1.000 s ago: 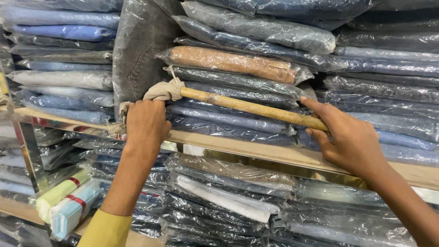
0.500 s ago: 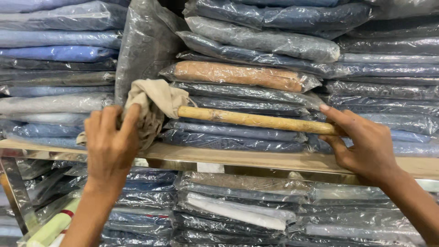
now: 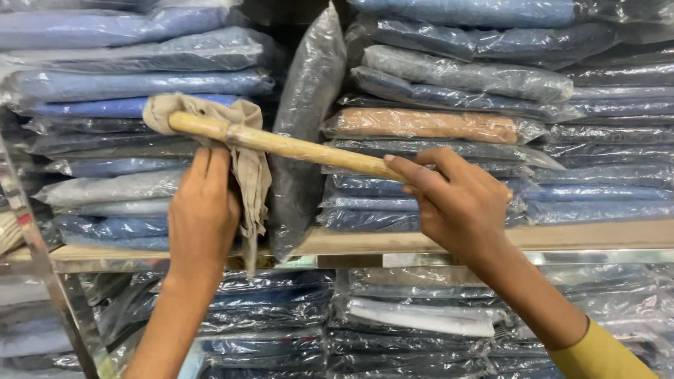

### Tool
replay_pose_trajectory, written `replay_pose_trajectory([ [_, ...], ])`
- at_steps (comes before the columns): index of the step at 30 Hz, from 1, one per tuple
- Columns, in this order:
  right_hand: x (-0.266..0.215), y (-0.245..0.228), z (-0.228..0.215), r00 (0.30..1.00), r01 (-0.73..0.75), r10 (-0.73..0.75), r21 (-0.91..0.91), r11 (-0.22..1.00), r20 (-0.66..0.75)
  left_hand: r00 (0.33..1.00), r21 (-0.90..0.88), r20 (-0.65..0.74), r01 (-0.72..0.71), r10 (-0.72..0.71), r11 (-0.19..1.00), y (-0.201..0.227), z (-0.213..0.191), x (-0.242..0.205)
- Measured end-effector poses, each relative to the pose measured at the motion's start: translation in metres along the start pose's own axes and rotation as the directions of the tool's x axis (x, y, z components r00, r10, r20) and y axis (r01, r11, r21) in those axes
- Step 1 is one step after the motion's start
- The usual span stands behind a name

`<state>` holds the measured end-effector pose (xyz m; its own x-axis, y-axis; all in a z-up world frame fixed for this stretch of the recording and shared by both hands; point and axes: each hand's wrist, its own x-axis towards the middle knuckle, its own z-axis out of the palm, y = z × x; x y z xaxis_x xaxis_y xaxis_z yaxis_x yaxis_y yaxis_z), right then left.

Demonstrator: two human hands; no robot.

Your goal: The person wipes the front edge of a metal shelf with a cloth wrapped around a wooden stick. They move the stick back and forth along the shelf edge, adjusting the cloth as needed, in a room filled with stacked packaged goods.

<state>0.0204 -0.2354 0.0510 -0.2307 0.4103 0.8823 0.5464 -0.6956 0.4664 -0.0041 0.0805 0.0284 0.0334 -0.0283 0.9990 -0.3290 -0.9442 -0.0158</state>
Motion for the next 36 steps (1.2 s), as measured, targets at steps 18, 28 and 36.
replay_pose_trajectory([
  [18,0.083,-0.138,0.077,0.989,-0.056,0.082,-0.200,0.978,0.125,0.930,0.218,-0.269,-0.193,0.249,0.957,-0.137,-0.039,0.055],
  [28,0.019,-0.167,0.078,0.883,-0.019,0.076,-0.125,0.992,0.464,0.993,0.178,0.118,-0.013,-0.009,0.984,-0.132,-0.059,-0.022],
  [36,0.084,-0.129,0.077,0.996,0.064,-0.045,-0.250,0.966,0.082,0.975,-0.052,-0.178,0.127,-0.134,0.991,-0.153,-0.087,0.025],
])
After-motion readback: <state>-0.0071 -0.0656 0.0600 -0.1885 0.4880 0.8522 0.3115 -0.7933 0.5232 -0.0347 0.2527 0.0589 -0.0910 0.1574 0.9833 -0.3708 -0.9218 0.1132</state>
